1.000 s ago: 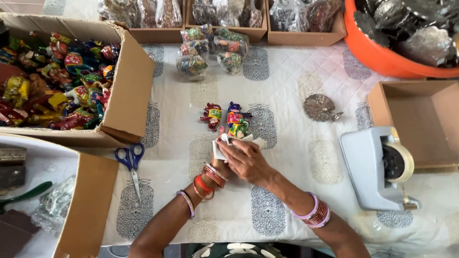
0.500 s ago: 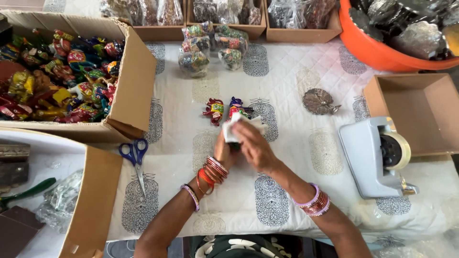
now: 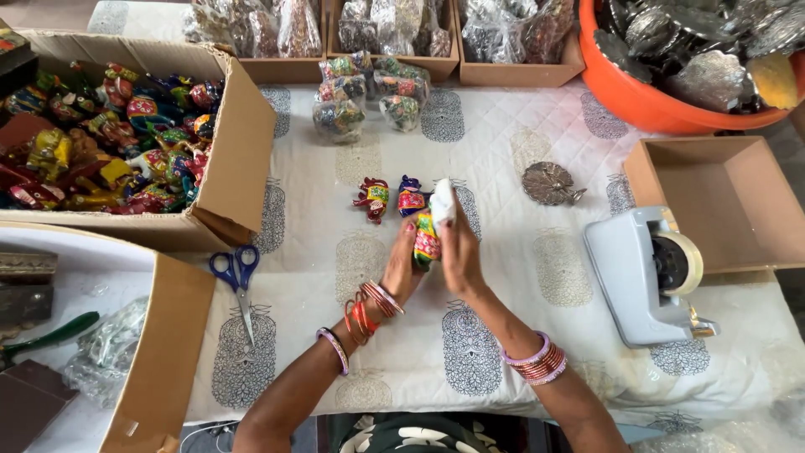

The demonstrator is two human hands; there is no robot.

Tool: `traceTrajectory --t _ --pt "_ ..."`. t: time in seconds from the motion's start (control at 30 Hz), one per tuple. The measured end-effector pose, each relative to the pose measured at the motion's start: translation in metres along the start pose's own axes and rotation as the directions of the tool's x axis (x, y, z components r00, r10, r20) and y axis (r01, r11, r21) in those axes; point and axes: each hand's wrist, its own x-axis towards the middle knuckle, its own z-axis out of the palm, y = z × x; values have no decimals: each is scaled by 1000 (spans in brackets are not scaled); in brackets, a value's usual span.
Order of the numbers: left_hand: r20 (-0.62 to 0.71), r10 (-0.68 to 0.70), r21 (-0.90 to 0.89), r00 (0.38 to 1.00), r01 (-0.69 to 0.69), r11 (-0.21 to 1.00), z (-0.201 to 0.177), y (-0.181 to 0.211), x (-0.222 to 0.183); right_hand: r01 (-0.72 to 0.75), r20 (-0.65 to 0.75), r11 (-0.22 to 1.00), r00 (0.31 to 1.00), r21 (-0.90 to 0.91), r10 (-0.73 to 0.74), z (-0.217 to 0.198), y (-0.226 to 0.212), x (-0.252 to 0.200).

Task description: The person wipes a small colorful figurine with a white cloth, then wraps it in bubble wrap. The person handles the figurine and bubble wrap by hand, placing the wrapped item on the table.

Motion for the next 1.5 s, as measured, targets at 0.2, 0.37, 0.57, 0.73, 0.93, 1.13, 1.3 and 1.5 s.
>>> traceTrajectory --t 0.2,0.37,0.57,0.73,0.93,1.13,1.3,1.5 --pt "142 162 -190 977 -133 973 -65 -91 27 374 160 875 927 -308 -340 12 -22 -22" --pt "-21 3 36 1000 -2 999 -27 -42 7 329 -17 931 942 -161 -336 0 -24 3" --pt "61 129 266 990 -141 954 -38 -71 23 166 -32 986 986 -11 -166 -4 -18 -12" --pt "17 249 197 968 -247 949 -67 -85 17 554 329 700 832 -451 -446 6 -17 -11" --pt "-78 71 384 994 -36 923 -30 -51 11 236 65 930 972 -281 -227 -20 2 1" --pt "-162 3 -8 987 -4 1000 -43 -51 15 504 315 796 856 -334 -410 8 -20 -20" --pt "-84 177 352 981 -137 926 -29 -48 7 149 21 976 989 -161 -147 -24 -22 7" --pt "-113 132 221 985 -104 970 -29 -33 9 240 139 955 966 -176 -217 -1 -30 -12"
